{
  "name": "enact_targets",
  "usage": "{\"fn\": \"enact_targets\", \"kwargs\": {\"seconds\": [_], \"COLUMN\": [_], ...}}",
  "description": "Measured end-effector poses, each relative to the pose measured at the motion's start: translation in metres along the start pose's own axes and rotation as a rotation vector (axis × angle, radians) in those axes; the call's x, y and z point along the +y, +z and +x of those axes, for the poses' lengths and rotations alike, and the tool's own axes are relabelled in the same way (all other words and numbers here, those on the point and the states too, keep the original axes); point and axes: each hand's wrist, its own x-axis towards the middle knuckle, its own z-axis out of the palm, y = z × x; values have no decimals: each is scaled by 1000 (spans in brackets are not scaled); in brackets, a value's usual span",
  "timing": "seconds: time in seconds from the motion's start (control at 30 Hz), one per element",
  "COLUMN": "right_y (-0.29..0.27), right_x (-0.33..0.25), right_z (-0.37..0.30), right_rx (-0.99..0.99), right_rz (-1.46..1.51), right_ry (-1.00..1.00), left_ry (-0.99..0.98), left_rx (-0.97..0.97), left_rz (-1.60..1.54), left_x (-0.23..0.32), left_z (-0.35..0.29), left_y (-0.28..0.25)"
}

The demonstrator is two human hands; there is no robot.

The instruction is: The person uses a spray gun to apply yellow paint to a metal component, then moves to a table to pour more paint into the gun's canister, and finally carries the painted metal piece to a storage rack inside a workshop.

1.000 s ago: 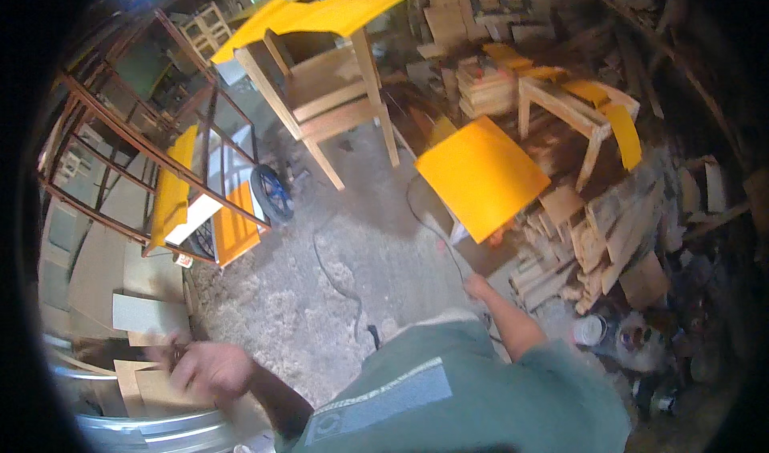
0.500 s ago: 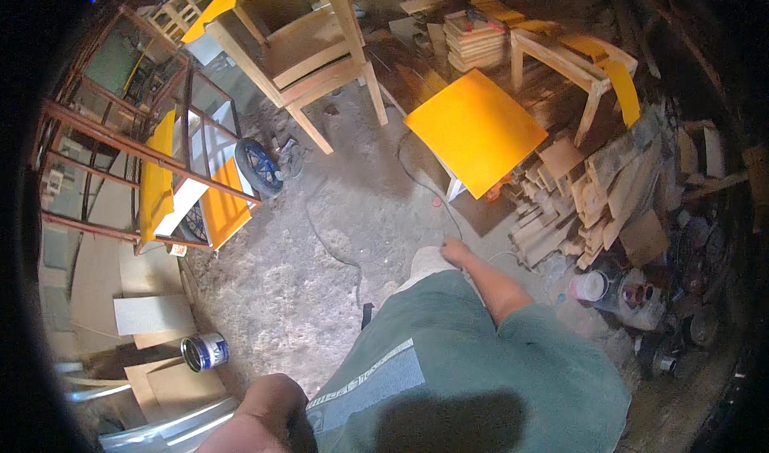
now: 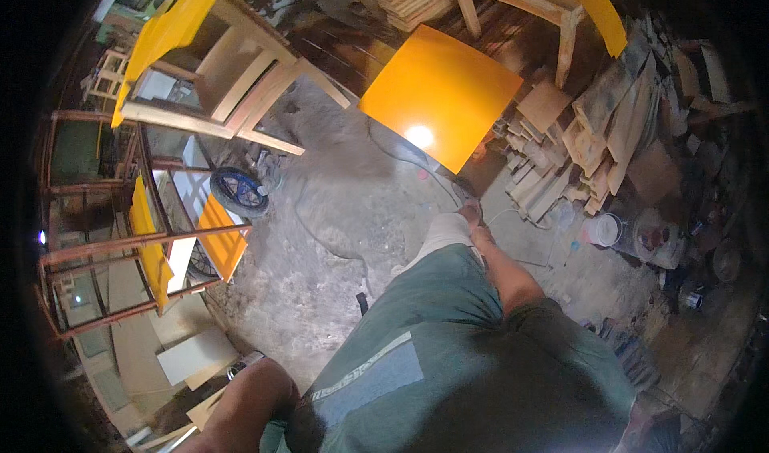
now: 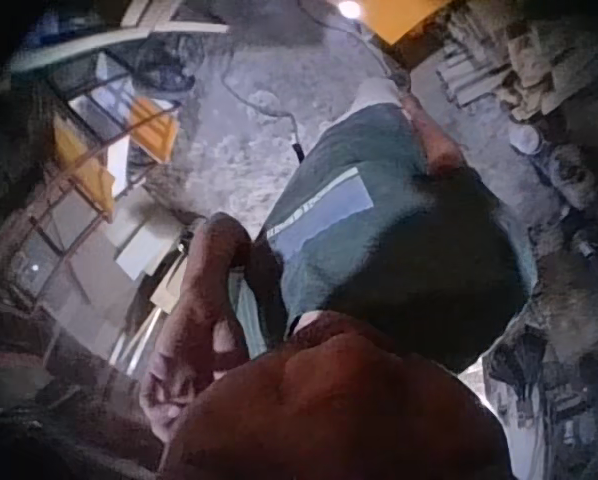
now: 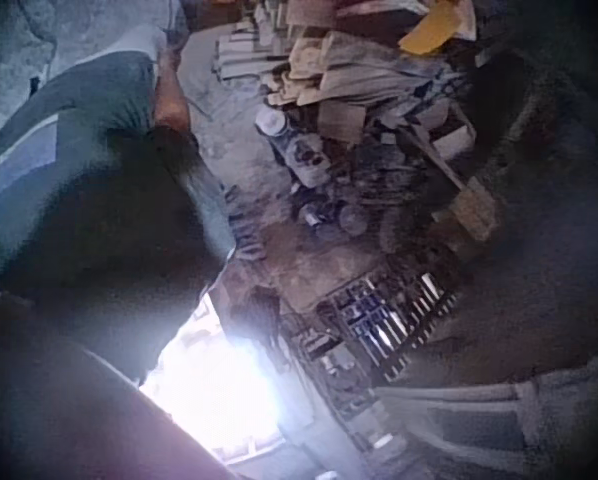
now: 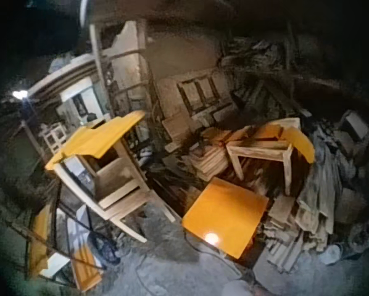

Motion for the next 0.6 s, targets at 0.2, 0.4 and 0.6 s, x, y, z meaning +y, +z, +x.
{"fn": "enact_targets", "kwargs": {"seconds": [0.2,0.4,0.6], "right_y": [-99,-167,-181], "right_x": [-31,-135,-173], "right_z": [57,157,321], "right_rx": [-106,60,-128], "right_rz": [-479,-765,-826], "right_ry": [-100,-655,-1228], "left_ry": [15,-248,-485], "left_rx": [-43,24,63], "left_rz": [794,775,848], "left_x": [-177,-336,-385], "left_z": [-46,-152,-255], "left_y": [-36,-81,-106]}}
